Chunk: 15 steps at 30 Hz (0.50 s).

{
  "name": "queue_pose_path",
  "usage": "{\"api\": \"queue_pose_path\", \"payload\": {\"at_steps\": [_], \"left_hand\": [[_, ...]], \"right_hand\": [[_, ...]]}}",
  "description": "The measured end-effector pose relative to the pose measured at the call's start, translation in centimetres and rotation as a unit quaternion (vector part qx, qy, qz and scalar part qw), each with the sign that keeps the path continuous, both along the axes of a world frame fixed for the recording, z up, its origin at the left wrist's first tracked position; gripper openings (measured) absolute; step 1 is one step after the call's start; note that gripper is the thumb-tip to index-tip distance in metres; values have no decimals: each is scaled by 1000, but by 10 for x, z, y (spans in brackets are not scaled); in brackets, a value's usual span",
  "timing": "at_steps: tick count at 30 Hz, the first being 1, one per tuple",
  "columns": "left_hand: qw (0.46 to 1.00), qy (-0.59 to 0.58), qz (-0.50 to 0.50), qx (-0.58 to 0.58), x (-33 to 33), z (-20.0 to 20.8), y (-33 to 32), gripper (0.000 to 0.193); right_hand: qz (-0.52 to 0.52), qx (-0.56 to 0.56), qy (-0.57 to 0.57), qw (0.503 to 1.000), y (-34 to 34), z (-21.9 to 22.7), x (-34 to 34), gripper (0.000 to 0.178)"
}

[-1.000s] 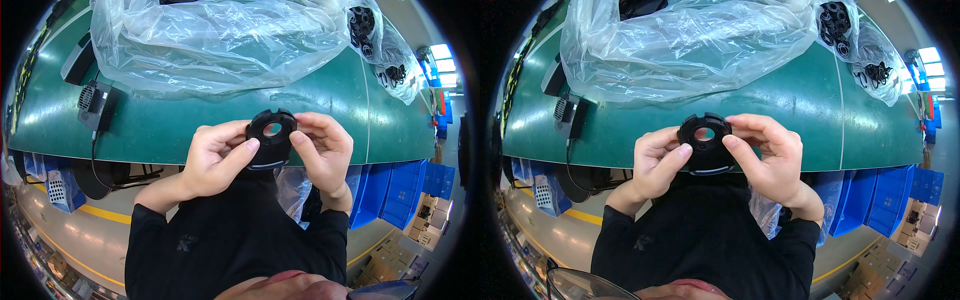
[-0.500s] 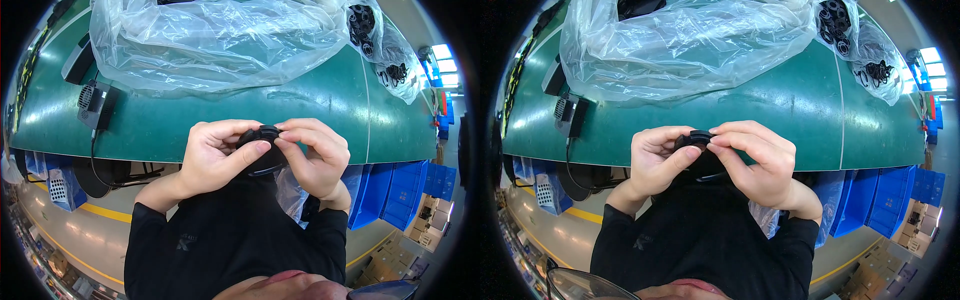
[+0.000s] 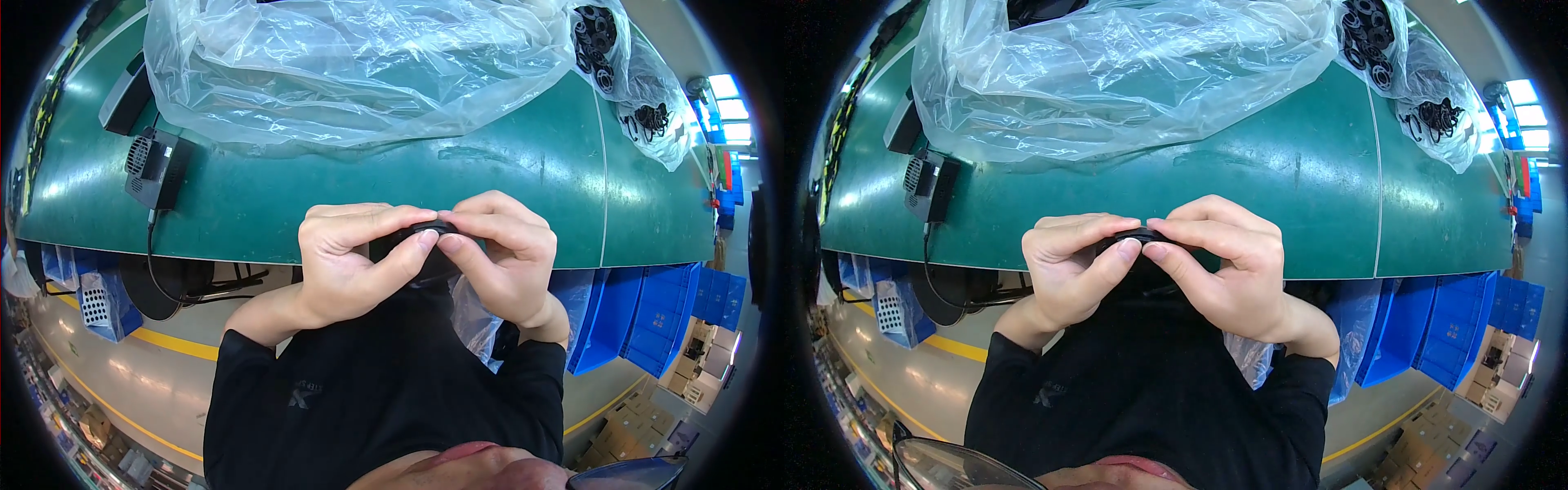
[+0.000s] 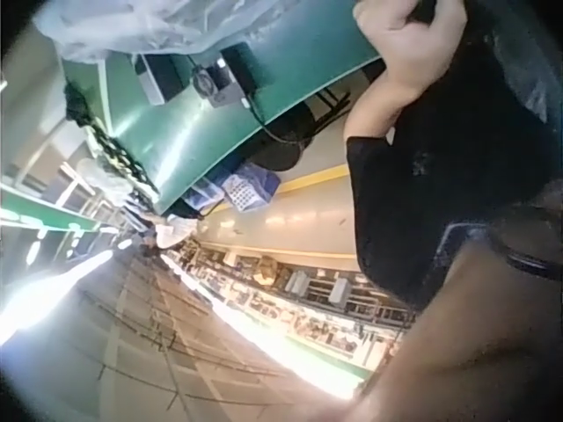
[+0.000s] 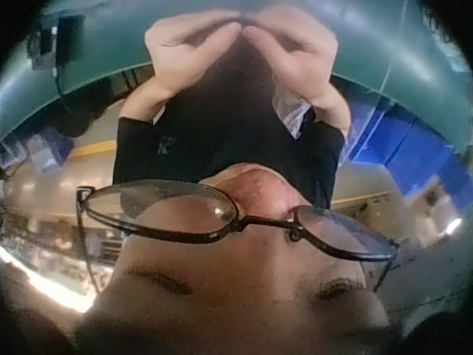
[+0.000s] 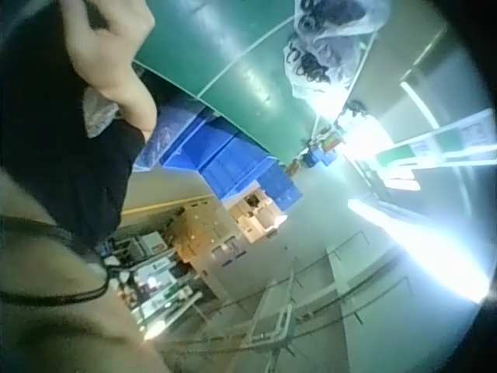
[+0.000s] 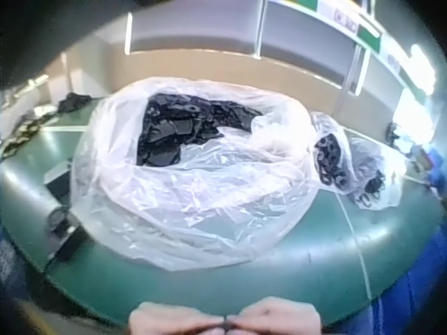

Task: The person assembles black plastic components by hand, fitting plastic rings and smaller black components into larger black plastic bases at a workbench.

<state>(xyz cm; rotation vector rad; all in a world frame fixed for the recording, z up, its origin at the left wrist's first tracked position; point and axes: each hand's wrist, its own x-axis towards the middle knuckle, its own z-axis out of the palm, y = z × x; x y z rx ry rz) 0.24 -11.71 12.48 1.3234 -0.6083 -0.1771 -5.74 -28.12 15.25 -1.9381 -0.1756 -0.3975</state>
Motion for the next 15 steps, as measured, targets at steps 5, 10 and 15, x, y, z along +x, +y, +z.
{"api": "queue_pose_path", "payload": {"at_steps": [5, 10, 15], "left_hand": [[1000, 18, -7, -8, -2, 1, 1, 17], [1000, 28, -8, -6, -1, 2, 1, 17], [999, 1, -4, 42, -3, 5, 2, 17]], "right_hand": [[24, 53, 60, 996, -1, 2, 0, 14], [5, 58, 55, 997, 3, 5, 2, 12], [-17, -9, 25, 1000, 3, 3, 1, 10]]}}
